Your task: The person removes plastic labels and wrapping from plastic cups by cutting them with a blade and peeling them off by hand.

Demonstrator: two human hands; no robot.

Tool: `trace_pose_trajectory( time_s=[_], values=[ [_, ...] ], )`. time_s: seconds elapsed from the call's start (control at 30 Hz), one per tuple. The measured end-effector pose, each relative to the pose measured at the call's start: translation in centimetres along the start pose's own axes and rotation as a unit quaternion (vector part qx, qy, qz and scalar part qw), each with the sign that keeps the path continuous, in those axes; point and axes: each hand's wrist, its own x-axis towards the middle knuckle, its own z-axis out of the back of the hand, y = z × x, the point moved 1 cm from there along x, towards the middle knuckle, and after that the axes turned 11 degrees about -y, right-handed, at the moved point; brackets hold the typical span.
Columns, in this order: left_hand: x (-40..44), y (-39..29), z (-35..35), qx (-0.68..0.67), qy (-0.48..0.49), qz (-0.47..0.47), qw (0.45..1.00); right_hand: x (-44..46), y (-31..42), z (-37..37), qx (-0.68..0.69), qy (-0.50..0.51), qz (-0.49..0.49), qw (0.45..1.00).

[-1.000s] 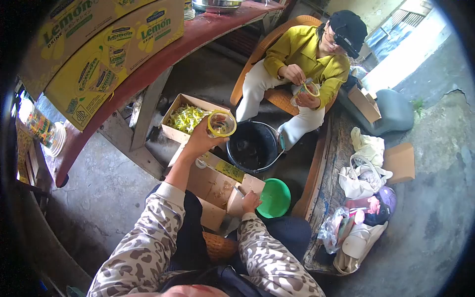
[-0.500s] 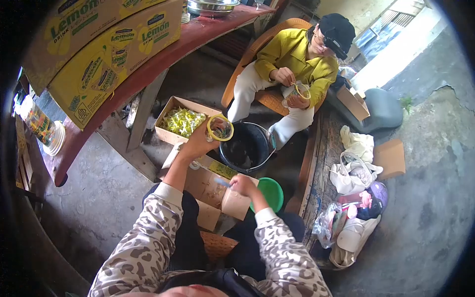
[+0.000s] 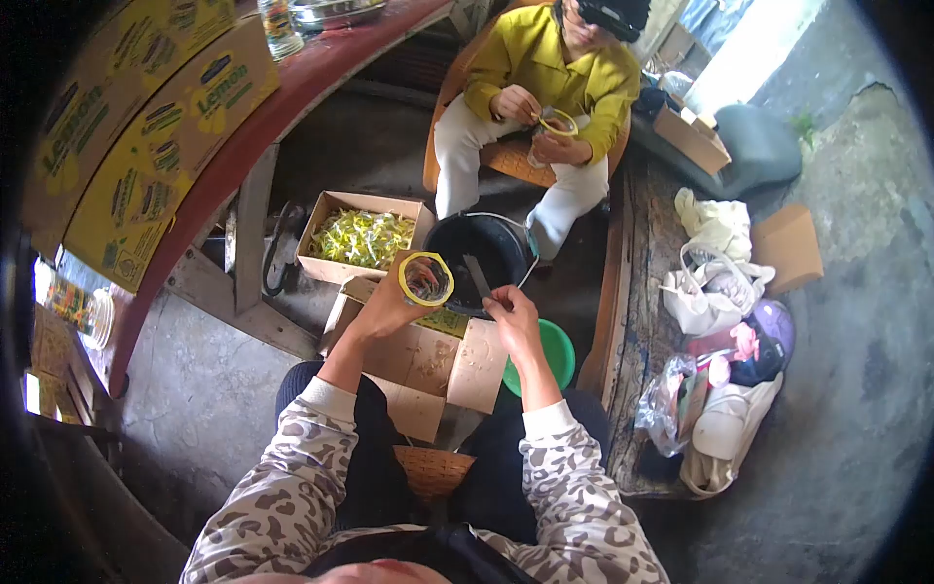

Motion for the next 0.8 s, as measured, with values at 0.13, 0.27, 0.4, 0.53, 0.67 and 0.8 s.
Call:
trace_pose_trajectory(
  time_s=[0.13,0.27,0.4,0.53,0.67,0.8],
  values=[
    [-0.1,-1.1,-1.0,0.055,0.054,0.031,0.997,0.2,1.5,0.9,0.032,-0.017,0.058,0.998],
    [-0.4,0.7,-2.8,0.039,0.061,0.01,0.997,-0.3,2.0,1.5,0.039,-0.033,0.131,0.99],
    [-0.3,0.6,-3.3,0.029,0.079,0.04,0.996,-0.3,2.4,1.8,-0.047,-0.059,0.25,0.965],
    [0.1,0.7,-2.6,0.023,0.079,0.077,0.994,-0.6,2.8,1.9,-0.102,-0.051,0.277,0.954],
    [0.1,1.4,-2.0,-0.006,0.088,0.099,0.991,-1.1,3.3,1.3,-0.161,-0.051,0.309,0.936],
    [-0.2,3.3,-2.1,-0.062,0.09,0.119,0.987,-1.4,3.4,0.9,-0.137,-0.04,0.277,0.95]
  ],
)
